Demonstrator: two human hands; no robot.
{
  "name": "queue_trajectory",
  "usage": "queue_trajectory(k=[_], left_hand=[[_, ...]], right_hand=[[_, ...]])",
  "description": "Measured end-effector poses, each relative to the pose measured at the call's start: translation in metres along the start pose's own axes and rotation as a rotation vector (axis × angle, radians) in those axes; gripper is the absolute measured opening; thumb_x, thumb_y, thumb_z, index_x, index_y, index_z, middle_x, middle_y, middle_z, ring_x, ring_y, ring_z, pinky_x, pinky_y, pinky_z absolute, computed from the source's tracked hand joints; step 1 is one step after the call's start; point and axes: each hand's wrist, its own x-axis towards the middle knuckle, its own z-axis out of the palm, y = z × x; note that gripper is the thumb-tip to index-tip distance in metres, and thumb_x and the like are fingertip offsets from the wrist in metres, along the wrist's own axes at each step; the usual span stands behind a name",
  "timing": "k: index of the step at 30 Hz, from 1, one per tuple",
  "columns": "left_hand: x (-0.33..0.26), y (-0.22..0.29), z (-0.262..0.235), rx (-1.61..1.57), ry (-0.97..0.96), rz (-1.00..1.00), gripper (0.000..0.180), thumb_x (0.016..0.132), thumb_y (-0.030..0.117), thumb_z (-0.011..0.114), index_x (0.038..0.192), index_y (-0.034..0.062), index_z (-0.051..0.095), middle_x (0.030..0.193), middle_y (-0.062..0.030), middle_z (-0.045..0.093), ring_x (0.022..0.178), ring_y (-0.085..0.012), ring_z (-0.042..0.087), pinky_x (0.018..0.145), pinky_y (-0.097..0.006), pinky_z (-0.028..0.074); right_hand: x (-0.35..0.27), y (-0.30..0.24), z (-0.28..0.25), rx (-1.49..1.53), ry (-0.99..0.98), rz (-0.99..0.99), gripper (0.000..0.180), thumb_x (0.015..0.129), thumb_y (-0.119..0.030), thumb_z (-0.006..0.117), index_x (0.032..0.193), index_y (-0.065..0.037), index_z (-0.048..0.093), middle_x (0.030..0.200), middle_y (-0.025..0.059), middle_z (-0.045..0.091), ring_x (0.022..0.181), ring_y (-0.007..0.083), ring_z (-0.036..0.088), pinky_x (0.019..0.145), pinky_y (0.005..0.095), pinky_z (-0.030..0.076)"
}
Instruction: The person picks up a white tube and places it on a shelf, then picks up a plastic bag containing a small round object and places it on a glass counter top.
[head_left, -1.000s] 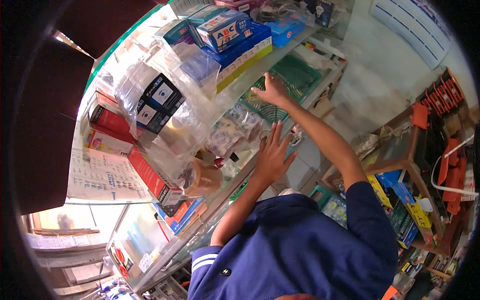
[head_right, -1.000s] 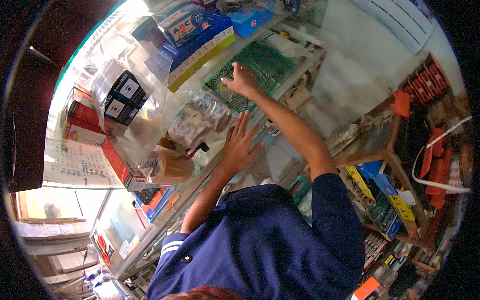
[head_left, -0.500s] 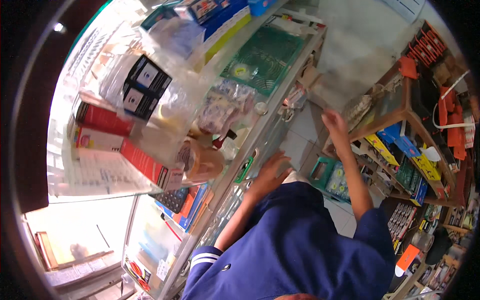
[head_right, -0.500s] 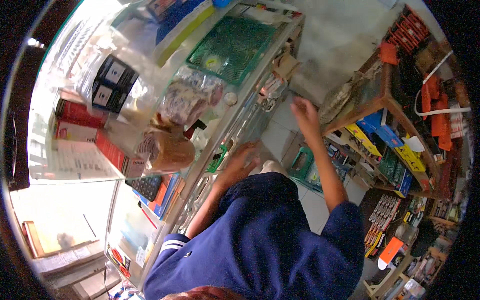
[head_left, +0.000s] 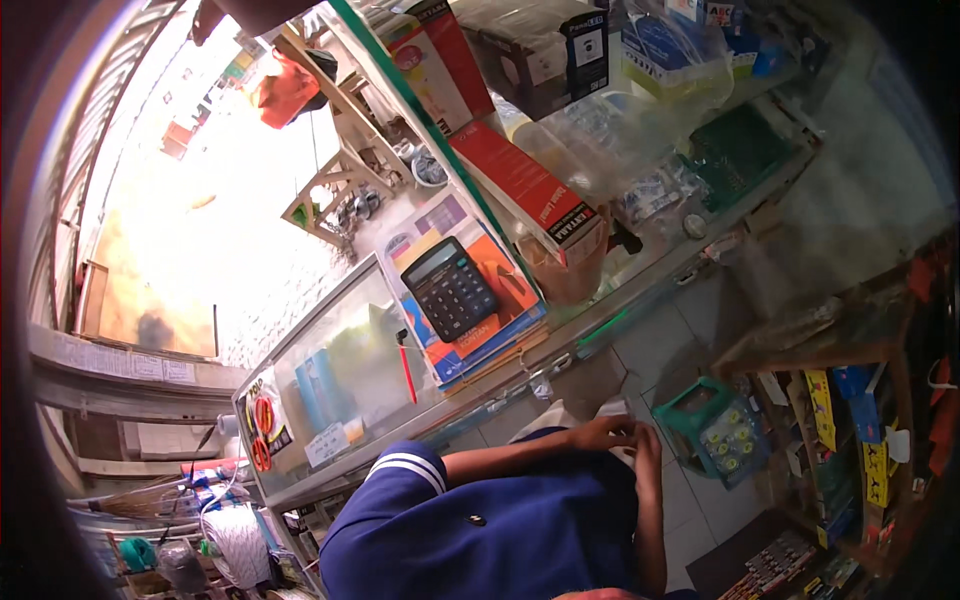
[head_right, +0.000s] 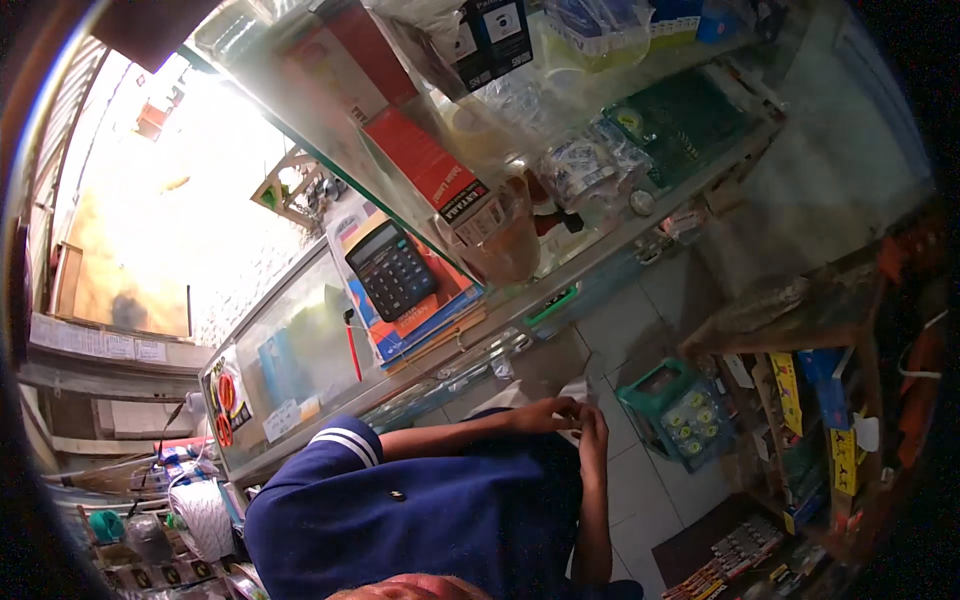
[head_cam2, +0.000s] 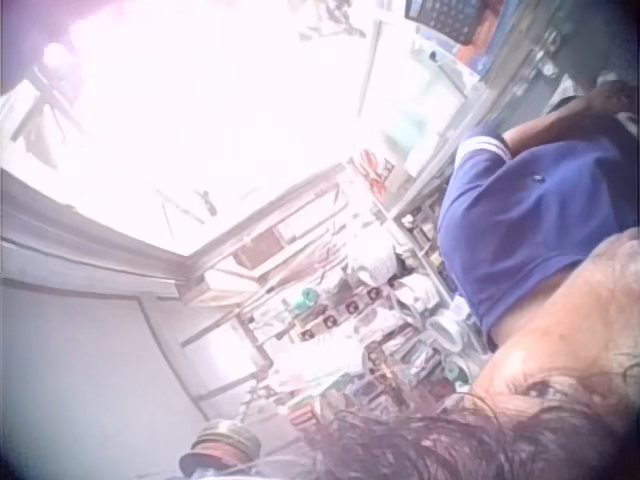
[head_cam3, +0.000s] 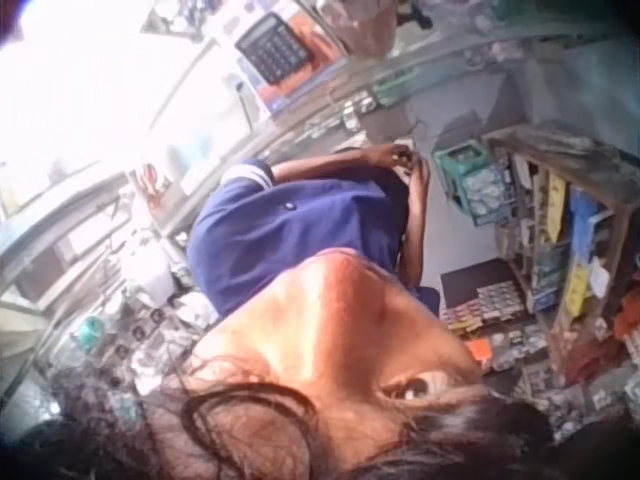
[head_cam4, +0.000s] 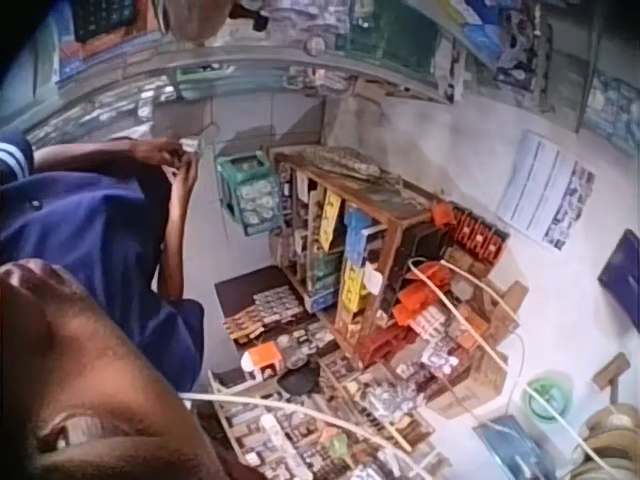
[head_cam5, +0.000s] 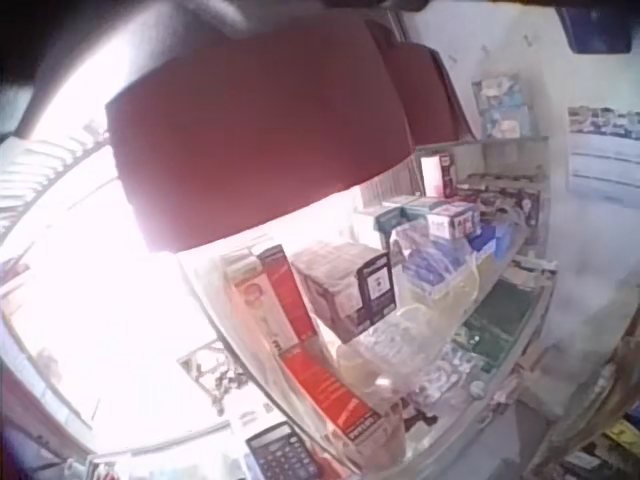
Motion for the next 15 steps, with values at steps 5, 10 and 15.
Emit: queue_trajectory(k=[5, 10, 15], left_hand=[[-0.020, -0.030, -0.001, 0.001, 0.043, -0.110, 0.038, 0.095, 0.036, 0.061, 0.108, -0.0003, 0.063, 0.107, -0.0129, 0.064, 0.103, -0.0219, 0.060, 0.088, -0.035, 0.048], [-0.011, -0.067, -0.013, 0.328, 0.002, 0.134, 0.030, 0.090, 0.023, 0.061, 0.113, 0.0026, 0.063, 0.114, -0.0142, 0.062, 0.107, -0.0281, 0.060, 0.091, -0.038, 0.048], [-0.006, -0.088, -0.014, 0.319, 0.041, -0.017, 0.034, 0.090, 0.017, 0.054, 0.122, 0.0076, 0.061, 0.124, -0.0122, 0.059, 0.113, -0.0295, 0.058, 0.097, -0.038, 0.046]], right_hand=[[-0.027, -0.005, 0.006, -0.010, 0.021, 0.024, 0.042, 0.098, -0.039, 0.054, 0.124, -0.006, 0.056, 0.109, 0.0066, 0.062, 0.094, 0.0164, 0.063, 0.079, 0.0310, 0.047], [-0.037, 0.021, -0.008, -0.010, 0.073, -0.024, 0.038, 0.098, -0.035, 0.054, 0.123, -0.006, 0.057, 0.109, 0.0061, 0.063, 0.091, 0.0146, 0.062, 0.077, 0.0301, 0.046], [-0.038, 0.058, -0.032, -0.139, 0.180, -0.156, 0.025, 0.098, -0.020, 0.056, 0.118, -0.004, 0.058, 0.104, 0.0043, 0.064, 0.092, 0.0117, 0.059, 0.082, 0.0277, 0.047]])
